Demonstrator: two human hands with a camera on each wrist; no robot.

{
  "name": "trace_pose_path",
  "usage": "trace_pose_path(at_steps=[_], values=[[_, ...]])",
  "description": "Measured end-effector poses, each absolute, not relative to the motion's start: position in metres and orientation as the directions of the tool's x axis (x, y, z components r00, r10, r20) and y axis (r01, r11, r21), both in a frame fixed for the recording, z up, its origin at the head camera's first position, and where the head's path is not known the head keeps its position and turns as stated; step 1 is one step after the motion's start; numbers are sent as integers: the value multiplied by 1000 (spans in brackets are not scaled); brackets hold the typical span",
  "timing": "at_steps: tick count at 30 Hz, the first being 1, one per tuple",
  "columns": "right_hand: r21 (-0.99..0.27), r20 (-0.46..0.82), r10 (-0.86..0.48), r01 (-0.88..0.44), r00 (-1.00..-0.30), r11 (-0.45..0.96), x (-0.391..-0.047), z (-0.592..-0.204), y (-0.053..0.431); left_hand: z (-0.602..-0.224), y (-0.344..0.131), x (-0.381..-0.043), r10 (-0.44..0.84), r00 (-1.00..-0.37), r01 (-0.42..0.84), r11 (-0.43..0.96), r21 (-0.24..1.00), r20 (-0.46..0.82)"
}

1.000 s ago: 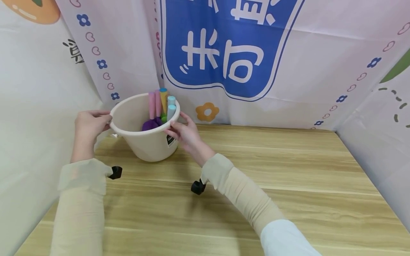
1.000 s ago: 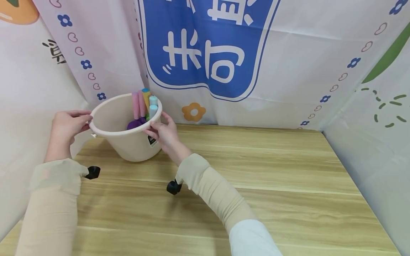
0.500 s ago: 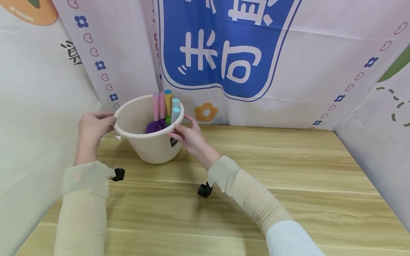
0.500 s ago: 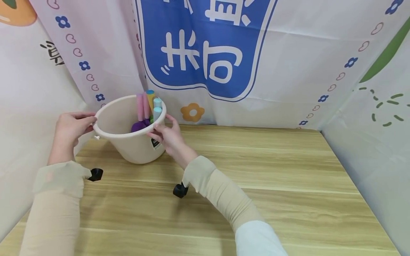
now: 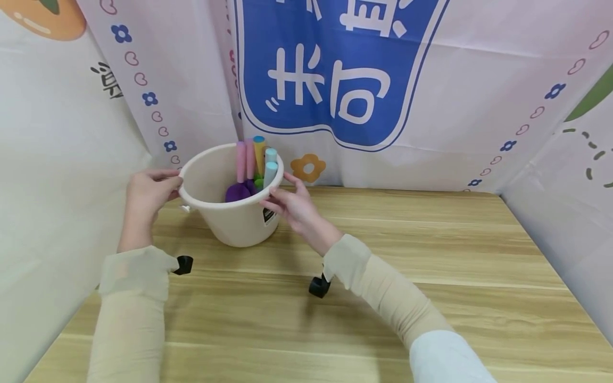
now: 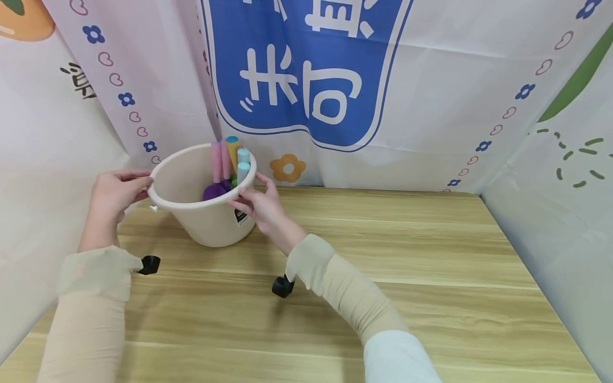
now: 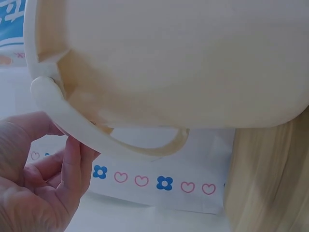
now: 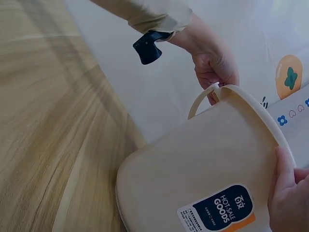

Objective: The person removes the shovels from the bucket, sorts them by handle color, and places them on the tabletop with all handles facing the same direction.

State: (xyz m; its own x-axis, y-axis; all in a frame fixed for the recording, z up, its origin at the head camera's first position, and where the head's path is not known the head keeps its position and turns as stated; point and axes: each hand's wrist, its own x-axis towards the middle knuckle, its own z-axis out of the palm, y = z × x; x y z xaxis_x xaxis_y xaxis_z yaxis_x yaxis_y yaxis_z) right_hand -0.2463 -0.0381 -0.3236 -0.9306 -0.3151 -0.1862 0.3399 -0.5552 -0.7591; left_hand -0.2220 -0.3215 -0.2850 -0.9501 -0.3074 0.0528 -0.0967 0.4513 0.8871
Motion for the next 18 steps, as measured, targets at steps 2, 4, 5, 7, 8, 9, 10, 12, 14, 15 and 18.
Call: trace_pose_path(at_steps=[2, 4, 5, 7, 8, 9, 10, 12, 14, 15, 18], values=[[-764, -182, -316, 336, -931, -551, -246, -324, -35, -285, -318, -222, -308, -950, -95, 457, 885, 57], [-766, -178, -313, 331, -933, -551, -246, -324, -32, -284, -314, -221, -306, -950, -98, 477, 873, 61], [-767, -176, -311, 328, -934, -551, -245, -324, -30, -284, -312, -220, -305, -950, -100, 484, 869, 61], [-770, -172, -310, 324, -935, -550, -245, -324, -27, -284, -309, -219, -300, -952, -106, 503, 858, 58], [-770, -169, -310, 322, -936, -551, -245, -324, -26, -283, -308, -219, -296, -954, -109, 514, 851, 57], [-773, -166, -310, 319, -936, -548, -244, -324, -25, -283, -307, -219, -294, -954, -111, 525, 844, 57], [-776, -163, -310, 316, -937, -546, -244, -324, -24, -283, -307, -219, -291, -955, -113, 531, 840, 55], [-781, -158, -312, 312, -937, -541, -243, -324, -22, -282, -306, -219, -285, -957, -116, 537, 836, 50], [-783, -155, -313, 310, -937, -539, -243, -324, -19, -282, -304, -218, -282, -958, -114, 535, 837, 49], [-783, -154, -313, 309, -937, -540, -243, -325, -18, -283, -303, -218, -281, -959, -114, 532, 839, 48], [-771, -148, -314, 308, -938, -557, -242, -326, -14, -283, -299, -217, -285, -957, -109, 513, 851, 49]])
